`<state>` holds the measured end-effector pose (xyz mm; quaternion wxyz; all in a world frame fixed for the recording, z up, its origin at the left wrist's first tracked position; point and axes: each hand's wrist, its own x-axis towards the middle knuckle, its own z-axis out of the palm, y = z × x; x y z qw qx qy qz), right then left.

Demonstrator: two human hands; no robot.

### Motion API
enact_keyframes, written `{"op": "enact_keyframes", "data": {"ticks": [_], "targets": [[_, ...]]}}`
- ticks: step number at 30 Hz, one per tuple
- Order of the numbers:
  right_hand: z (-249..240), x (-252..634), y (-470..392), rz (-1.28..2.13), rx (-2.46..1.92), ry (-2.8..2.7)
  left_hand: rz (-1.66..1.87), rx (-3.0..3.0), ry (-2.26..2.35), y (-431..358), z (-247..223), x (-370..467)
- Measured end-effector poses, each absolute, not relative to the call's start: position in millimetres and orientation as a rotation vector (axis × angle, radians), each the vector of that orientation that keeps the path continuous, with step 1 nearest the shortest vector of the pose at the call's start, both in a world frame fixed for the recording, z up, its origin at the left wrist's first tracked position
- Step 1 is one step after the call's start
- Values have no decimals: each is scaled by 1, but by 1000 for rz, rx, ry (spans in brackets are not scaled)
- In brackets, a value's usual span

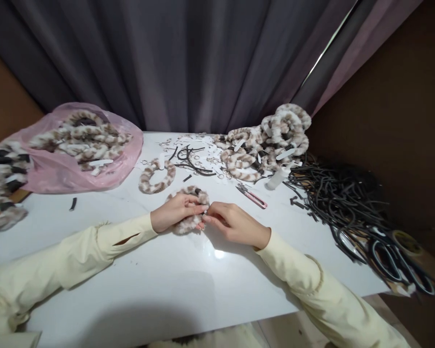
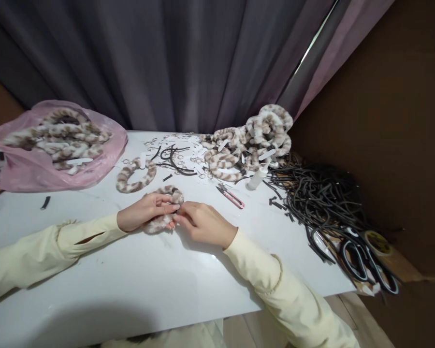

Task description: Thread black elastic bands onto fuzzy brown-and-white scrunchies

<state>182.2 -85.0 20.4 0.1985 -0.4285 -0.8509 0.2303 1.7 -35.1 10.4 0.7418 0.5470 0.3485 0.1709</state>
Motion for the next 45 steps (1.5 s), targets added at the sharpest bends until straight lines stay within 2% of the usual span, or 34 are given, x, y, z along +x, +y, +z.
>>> {"op": "enact_keyframes", "data": {"ticks": [5,21,45], "targets": [[20,177,-85,722,-1260,-2347,435,1238,789,-38,8,4],[22,177,-89,554,-1399,-2524,486,1194,792,-39,6,5],[18,184,-84,339,-1294,-2691,461,1158,862,-40,10,6]]}}
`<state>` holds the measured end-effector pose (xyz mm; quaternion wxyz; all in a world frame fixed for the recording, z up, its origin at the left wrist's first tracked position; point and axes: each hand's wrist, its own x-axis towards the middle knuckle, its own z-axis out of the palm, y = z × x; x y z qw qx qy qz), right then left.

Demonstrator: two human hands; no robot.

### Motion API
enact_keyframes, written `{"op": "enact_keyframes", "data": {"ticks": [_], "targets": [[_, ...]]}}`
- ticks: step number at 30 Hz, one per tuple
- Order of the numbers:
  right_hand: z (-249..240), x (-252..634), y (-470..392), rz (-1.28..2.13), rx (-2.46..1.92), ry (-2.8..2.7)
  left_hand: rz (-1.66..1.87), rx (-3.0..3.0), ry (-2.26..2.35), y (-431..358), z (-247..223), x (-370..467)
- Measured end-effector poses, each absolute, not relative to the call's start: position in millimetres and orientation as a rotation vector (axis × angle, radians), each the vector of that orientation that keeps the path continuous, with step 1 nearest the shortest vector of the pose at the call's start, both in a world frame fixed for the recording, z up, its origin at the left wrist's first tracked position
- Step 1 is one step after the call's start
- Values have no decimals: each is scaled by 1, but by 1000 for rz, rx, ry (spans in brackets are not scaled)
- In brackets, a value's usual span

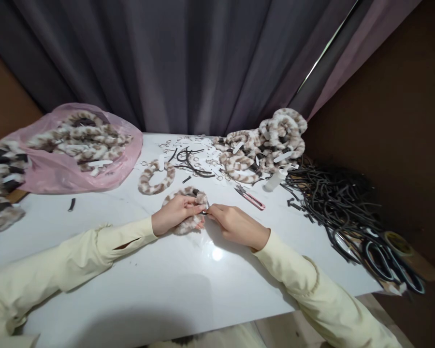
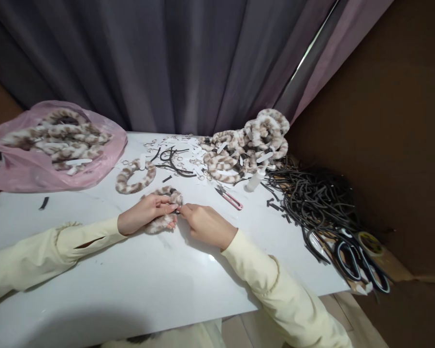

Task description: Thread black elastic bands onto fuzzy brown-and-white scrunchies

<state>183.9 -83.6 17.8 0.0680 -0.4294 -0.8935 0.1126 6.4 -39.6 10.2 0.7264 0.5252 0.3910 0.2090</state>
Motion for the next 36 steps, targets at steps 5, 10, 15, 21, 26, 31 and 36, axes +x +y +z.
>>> {"op": "enact_keyframes", "data": {"ticks": [5,10,15,21,26,31,36], "targets": [[17,188,-83,344,-1258,-2649,470,1124,873,-40,12,7],[35,210,-76,164,-1473,-2362,481,1142,861,-40,11,6],[61,269,-77,-68,-2022,-1869,524,1131,852,-39,10,6],[44,336,-75,257,-2226,-1633,541,1051,866,-39,13,8],[10,340,-47,186,-2045,-1581,573,1047,888,-37,11,7],[1,319,-22,207,-1773,-1619,634,1052,937,-29,13,6],[-2,268,-32,254,-1567,-1599,652,1026,964,-24,15,7]]}}
